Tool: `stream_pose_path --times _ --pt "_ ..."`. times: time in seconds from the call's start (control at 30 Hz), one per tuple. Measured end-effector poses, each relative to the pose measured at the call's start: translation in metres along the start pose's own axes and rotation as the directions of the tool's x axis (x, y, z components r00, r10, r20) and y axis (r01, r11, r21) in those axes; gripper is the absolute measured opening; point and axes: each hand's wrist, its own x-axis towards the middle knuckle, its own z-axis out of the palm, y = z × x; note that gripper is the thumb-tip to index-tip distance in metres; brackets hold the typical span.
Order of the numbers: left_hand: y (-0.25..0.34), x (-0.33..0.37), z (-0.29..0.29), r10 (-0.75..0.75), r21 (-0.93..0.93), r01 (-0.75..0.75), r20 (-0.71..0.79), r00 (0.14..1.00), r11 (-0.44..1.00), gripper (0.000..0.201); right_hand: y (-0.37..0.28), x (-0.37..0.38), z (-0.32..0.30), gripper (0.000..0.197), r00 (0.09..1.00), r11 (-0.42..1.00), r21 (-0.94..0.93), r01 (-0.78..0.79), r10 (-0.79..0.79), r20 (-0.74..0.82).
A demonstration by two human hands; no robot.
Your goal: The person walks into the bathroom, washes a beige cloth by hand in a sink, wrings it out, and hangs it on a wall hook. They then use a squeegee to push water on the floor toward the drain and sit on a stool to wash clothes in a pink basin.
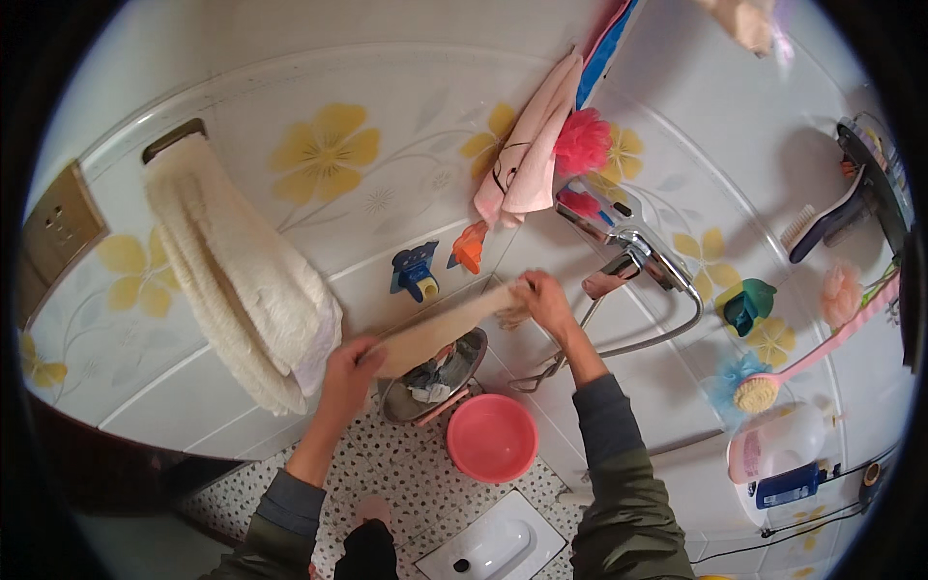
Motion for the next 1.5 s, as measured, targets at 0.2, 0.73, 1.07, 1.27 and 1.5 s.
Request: stream_pose_path --times 0.2,0.73,1.07,1.27,1.5 --pt "-0.022 0.092 0.016 0.049 -0.065 -0.089 -0.464 0.885 0.994 0.023 -0.015 0.113 0.079 0.022 0.882 0.910 -0.388 -0.143 -0.060 -0.467" --pt "-0.251 -0.107 0.058 -0.476 -0.055 0.473 -0.102 0.873 0.879 0.081 0.000 -0.384 0.148 0.020 0.898 0.864 0.244 -0.440 0.417 0.139" --pt "-0.204 -0.541 0.123 -0.765 0.132 0.806 -0.260 0.590 0.577 0.025 0.101 -0.997 -0.107 0.012 0.336 0.760 -0.329 -0.561 0.572 0.748" --pt "-0.106 -0.736 0.183 -0.885 -0.008 0.892 -0.134 0.447 0.451 0.025 0.136 -1.079 -0.193 0.019 0.413 0.684 -0.326 -0.652 0.681 0.605" --pt "-0.055 -0.837 0.175 -0.888 -0.073 0.894 -0.176 0.425 0.443 0.027 0.096 -1.103 -0.149 0.025 0.515 0.826 -0.089 -0.557 0.427 0.743"
